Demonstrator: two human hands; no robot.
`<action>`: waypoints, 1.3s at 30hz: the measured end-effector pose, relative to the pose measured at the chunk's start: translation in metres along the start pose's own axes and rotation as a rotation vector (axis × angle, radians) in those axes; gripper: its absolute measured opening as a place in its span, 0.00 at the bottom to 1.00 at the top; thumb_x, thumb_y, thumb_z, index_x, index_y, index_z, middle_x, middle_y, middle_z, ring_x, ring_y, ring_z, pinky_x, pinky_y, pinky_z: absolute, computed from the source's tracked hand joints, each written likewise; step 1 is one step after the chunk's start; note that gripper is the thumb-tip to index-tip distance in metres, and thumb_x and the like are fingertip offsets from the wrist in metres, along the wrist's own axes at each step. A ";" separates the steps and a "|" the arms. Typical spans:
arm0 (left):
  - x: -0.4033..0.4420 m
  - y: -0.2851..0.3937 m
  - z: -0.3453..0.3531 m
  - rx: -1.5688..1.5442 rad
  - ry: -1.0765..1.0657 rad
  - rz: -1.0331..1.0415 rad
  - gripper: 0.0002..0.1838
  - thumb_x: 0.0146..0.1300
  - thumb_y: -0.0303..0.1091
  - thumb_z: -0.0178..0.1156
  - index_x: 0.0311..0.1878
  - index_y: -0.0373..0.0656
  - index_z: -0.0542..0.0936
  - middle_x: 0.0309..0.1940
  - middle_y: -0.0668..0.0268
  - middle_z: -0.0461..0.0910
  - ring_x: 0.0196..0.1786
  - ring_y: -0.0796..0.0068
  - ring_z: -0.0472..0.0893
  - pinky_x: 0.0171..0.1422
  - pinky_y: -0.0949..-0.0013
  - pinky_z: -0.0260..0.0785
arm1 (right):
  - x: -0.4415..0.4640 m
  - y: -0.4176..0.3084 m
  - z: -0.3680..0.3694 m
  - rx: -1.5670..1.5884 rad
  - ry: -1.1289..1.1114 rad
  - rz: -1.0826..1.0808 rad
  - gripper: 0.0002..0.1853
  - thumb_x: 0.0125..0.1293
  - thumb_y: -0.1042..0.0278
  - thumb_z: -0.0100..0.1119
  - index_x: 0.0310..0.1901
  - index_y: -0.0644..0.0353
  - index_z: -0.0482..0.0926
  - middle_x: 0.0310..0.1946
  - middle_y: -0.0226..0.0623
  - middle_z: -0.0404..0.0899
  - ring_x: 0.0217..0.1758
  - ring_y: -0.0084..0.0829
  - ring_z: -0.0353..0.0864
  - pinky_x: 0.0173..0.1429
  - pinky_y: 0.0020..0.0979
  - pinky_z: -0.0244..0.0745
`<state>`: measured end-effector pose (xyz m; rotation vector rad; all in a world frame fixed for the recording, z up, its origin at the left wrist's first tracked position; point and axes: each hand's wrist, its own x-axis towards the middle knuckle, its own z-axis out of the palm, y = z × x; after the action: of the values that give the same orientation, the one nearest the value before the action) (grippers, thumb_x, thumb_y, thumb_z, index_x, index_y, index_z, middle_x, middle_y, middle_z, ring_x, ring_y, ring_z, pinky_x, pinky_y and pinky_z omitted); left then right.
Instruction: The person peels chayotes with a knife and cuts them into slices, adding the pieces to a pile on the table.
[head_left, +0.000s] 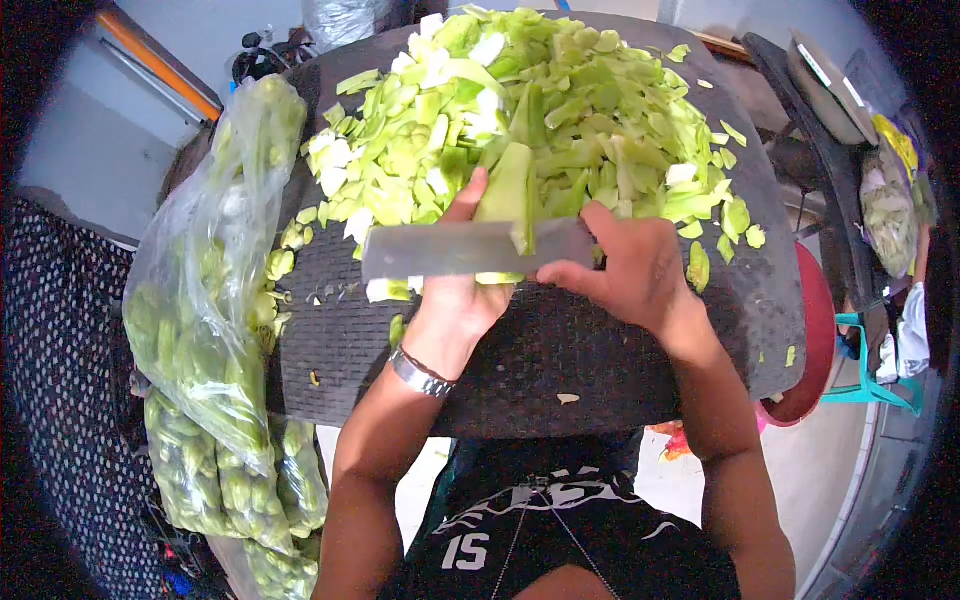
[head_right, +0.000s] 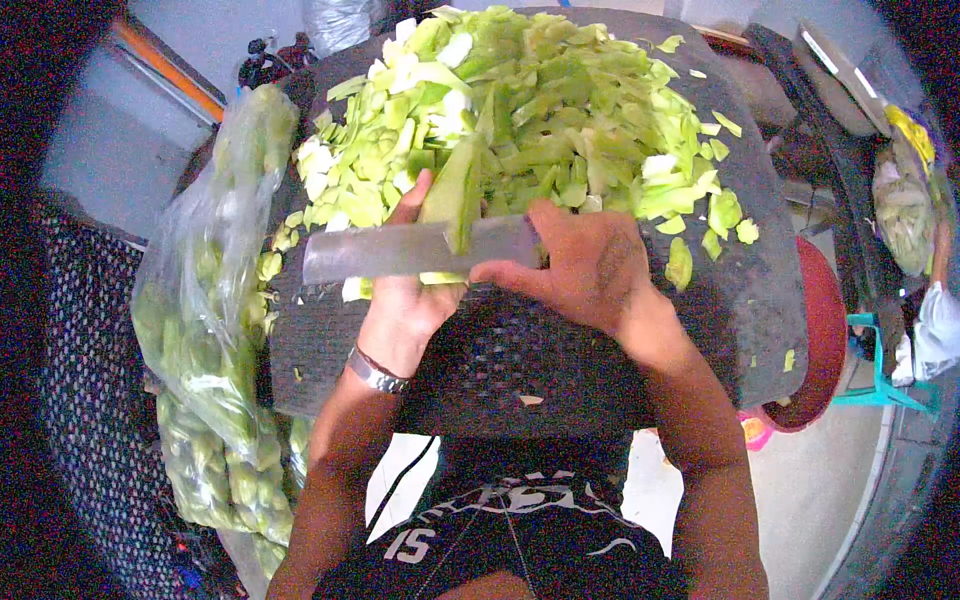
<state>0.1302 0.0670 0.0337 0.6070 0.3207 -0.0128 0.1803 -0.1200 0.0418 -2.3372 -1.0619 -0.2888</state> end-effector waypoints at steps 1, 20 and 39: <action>-0.002 0.002 -0.009 0.043 -0.076 -0.042 0.26 0.75 0.55 0.55 0.63 0.44 0.76 0.47 0.60 0.84 0.48 0.64 0.85 0.47 0.59 0.82 | 0.001 0.003 0.000 -0.004 -0.006 0.024 0.36 0.55 0.25 0.66 0.34 0.60 0.77 0.20 0.48 0.80 0.27 0.53 0.85 0.30 0.48 0.77; 0.005 -0.002 -0.005 0.079 0.071 -0.008 0.27 0.76 0.60 0.49 0.55 0.45 0.78 0.40 0.62 0.83 0.39 0.66 0.83 0.43 0.62 0.79 | 0.011 0.065 -0.029 2.002 -0.665 0.723 0.40 0.68 0.15 0.31 0.28 0.50 0.69 0.08 0.18 0.55 0.05 0.19 0.54 0.10 0.29 0.56; -0.030 -0.024 0.014 -0.058 0.009 0.121 0.26 0.75 0.62 0.48 0.53 0.46 0.76 0.36 0.60 0.82 0.36 0.61 0.83 0.40 0.56 0.79 | -0.109 -0.088 -0.008 0.923 -0.105 0.697 0.26 0.80 0.44 0.44 0.47 0.63 0.77 0.29 0.40 0.79 0.29 0.31 0.80 0.36 0.36 0.74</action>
<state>0.1032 0.0372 0.0399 0.5678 0.2918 0.1157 0.0425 -0.1452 0.0391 -1.7036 -0.2398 0.4966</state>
